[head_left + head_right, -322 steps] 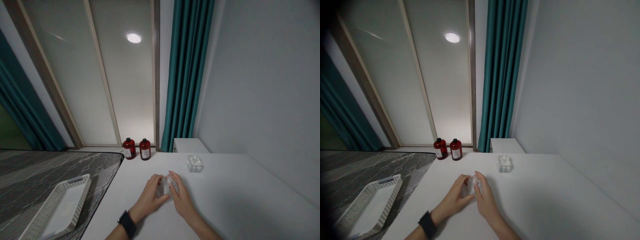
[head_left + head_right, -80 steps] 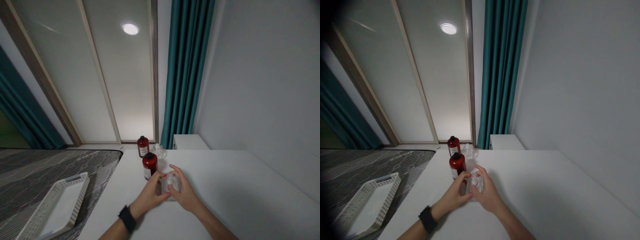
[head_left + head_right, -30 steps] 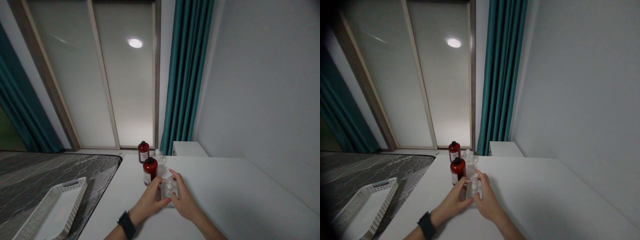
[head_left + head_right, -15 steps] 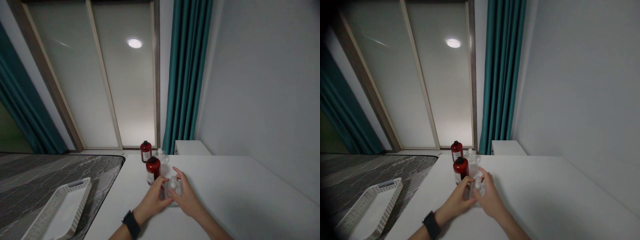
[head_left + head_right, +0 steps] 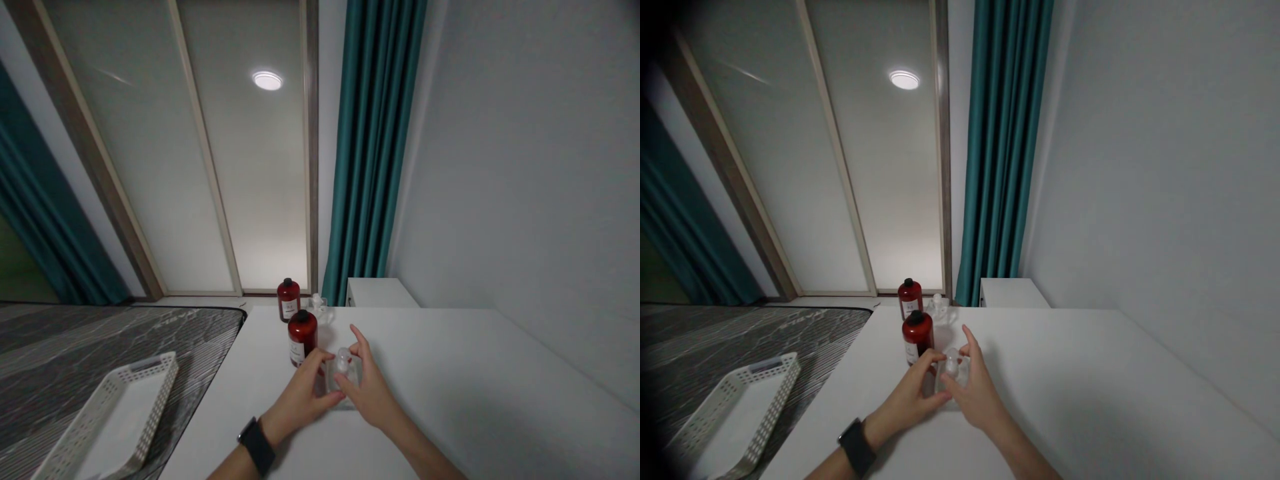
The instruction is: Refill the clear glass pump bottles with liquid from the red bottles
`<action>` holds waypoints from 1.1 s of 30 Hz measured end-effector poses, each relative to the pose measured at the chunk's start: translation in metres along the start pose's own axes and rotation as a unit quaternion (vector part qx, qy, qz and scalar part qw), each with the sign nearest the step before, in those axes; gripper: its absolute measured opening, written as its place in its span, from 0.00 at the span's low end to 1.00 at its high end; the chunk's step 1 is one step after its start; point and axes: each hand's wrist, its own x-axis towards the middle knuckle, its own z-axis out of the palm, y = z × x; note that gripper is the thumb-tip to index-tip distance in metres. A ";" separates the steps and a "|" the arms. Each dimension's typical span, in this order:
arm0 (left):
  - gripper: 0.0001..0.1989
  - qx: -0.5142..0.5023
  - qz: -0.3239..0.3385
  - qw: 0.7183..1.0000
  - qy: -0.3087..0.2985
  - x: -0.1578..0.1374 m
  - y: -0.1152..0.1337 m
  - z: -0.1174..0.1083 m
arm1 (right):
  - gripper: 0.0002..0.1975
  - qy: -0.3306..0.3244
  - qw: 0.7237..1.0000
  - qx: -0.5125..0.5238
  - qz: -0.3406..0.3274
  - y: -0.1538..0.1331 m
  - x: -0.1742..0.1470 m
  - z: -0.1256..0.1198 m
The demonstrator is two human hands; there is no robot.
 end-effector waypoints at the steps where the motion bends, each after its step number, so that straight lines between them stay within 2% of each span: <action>1: 0.23 0.000 0.001 1.000 0.000 0.000 0.000 0.000 | 0.42 -0.001 1.000 0.004 0.001 0.000 0.000 0.001; 7: 0.23 -0.012 0.001 1.000 -0.009 0.000 0.002 -0.002 | 0.44 -0.063 0.995 0.079 -0.004 -0.001 -0.003 0.000; 11: 0.23 -0.007 -0.003 1.000 -0.003 0.001 0.004 -0.001 | 0.40 -0.020 0.999 0.016 -0.024 0.000 -0.005 -0.001; 16: 0.22 0.001 -0.001 1.000 0.003 0.000 0.003 -0.001 | 0.36 -0.003 0.999 -0.035 -0.021 0.003 -0.003 -0.001; 22: 0.24 -0.001 0.002 1.000 0.008 -0.001 0.000 -0.001 | 0.15 -0.020 0.995 -0.034 -0.096 -0.010 0.004 -0.013; 25: 0.23 -0.002 -0.002 1.000 0.003 0.000 0.001 -0.001 | 0.11 0.005 0.993 -0.019 -0.117 -0.016 0.007 -0.018; 29: 0.23 0.001 -0.004 1.000 -0.003 0.001 0.000 0.000 | 0.10 0.067 0.991 0.018 -0.113 -0.014 0.009 -0.020; 33: 0.23 0.000 -0.006 1.000 -0.002 0.000 -0.002 0.000 | 0.08 0.063 0.995 0.034 -0.069 -0.007 0.010 -0.018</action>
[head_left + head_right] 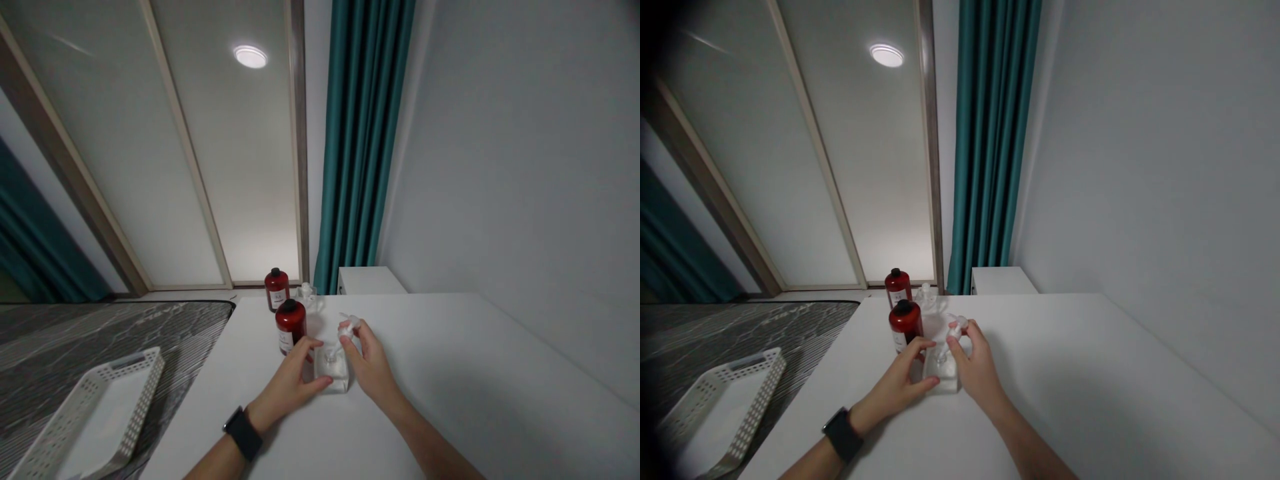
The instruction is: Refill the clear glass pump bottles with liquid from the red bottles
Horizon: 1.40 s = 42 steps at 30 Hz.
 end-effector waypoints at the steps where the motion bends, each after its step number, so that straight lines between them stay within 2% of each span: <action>1: 0.23 -0.001 0.000 1.000 0.000 0.000 0.000 0.000 | 0.09 -0.006 1.000 0.001 0.015 0.001 0.000 0.001; 4: 0.23 -0.001 -0.001 1.000 -0.003 0.000 0.001 -0.001 | 0.14 -0.004 0.999 0.012 0.037 0.004 -0.001 0.005; 7: 0.23 -0.002 0.000 1.000 -0.004 0.000 0.001 -0.001 | 0.26 0.029 0.999 0.027 0.030 0.006 -0.003 0.006; 9: 0.23 -0.003 -0.002 1.000 -0.004 0.000 0.002 -0.001 | 0.29 0.045 0.999 0.020 0.018 0.007 -0.005 0.006; 13: 0.23 -0.002 -0.009 1.000 -0.005 0.000 0.003 0.000 | 0.26 0.058 0.998 0.001 -0.008 0.005 -0.007 0.003; 17: 0.23 0.003 -0.013 1.000 -0.004 0.000 0.003 -0.001 | 0.27 0.088 0.996 0.020 -0.006 0.004 -0.005 0.001; 24: 0.23 0.008 -0.005 1.000 -0.005 0.000 0.001 -0.001 | 0.24 0.087 0.994 0.059 -0.009 0.011 -0.002 0.007; 31: 0.23 0.016 0.001 1.000 -0.010 0.000 -0.003 -0.001 | 0.30 0.036 0.999 0.036 0.016 0.019 0.004 -0.001; 35: 0.23 0.016 0.000 1.000 -0.009 0.000 -0.002 -0.001 | 0.33 0.043 0.997 0.053 0.027 0.021 0.005 -0.002; 42: 0.22 0.009 -0.008 1.000 -0.002 -0.001 0.001 -0.001 | 0.29 0.023 0.997 0.067 0.032 0.017 0.009 -0.006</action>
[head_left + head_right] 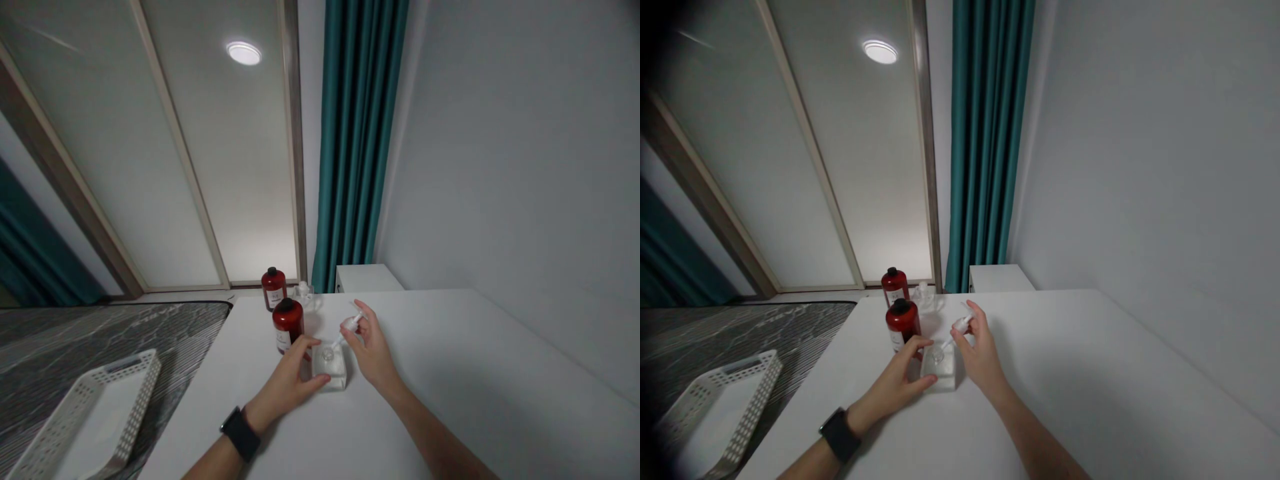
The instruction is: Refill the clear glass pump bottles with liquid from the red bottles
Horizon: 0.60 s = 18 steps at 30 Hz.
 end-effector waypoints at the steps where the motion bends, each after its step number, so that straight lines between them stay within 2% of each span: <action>1: 0.22 0.001 0.000 1.000 0.000 0.000 0.000 0.000 | 0.29 -0.002 1.000 -0.004 -0.001 -0.001 0.000 -0.001; 7: 0.23 0.006 0.001 1.000 -0.001 0.000 0.000 0.000 | 0.27 0.013 1.000 -0.016 -0.002 -0.004 0.000 -0.003; 18: 0.22 0.009 0.004 1.000 0.004 0.000 0.002 -0.001 | 0.25 0.000 0.998 -0.067 0.004 -0.005 -0.001 -0.006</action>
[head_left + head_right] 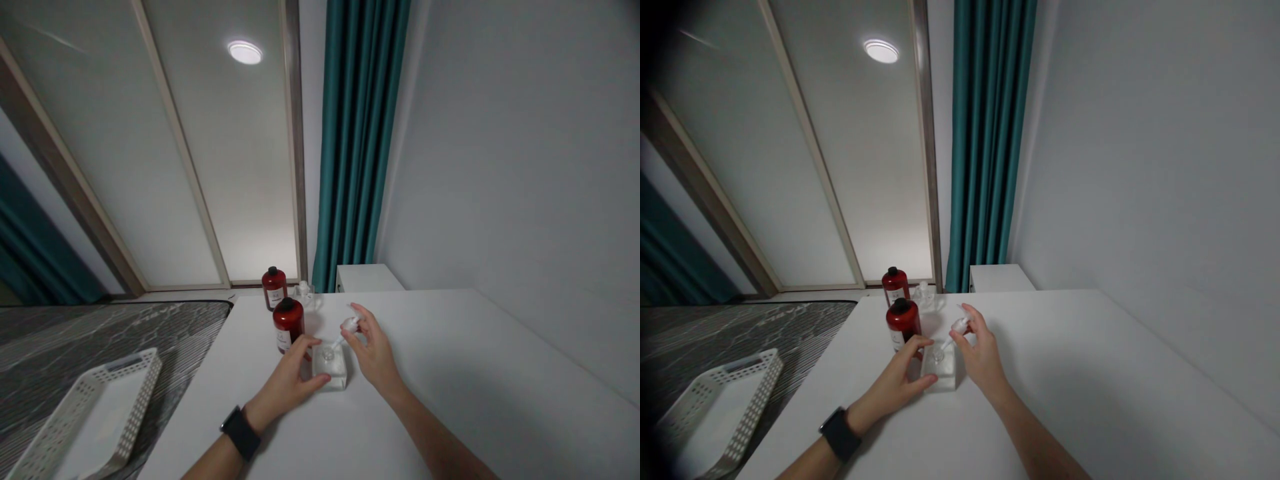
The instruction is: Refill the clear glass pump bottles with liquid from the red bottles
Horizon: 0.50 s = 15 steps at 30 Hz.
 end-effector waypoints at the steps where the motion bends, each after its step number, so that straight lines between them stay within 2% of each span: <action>1: 0.22 0.000 0.000 1.000 -0.001 0.000 0.000 0.000 | 0.25 -0.001 1.000 -0.005 0.001 -0.001 0.000 0.000; 8: 0.22 -0.001 0.004 1.000 0.001 -0.001 -0.002 0.000 | 0.23 0.000 1.000 -0.023 -0.008 -0.006 -0.001 -0.001; 15: 0.22 0.005 0.004 1.000 -0.007 -0.001 -0.003 0.001 | 0.26 0.020 0.999 0.036 -0.015 0.000 0.000 0.003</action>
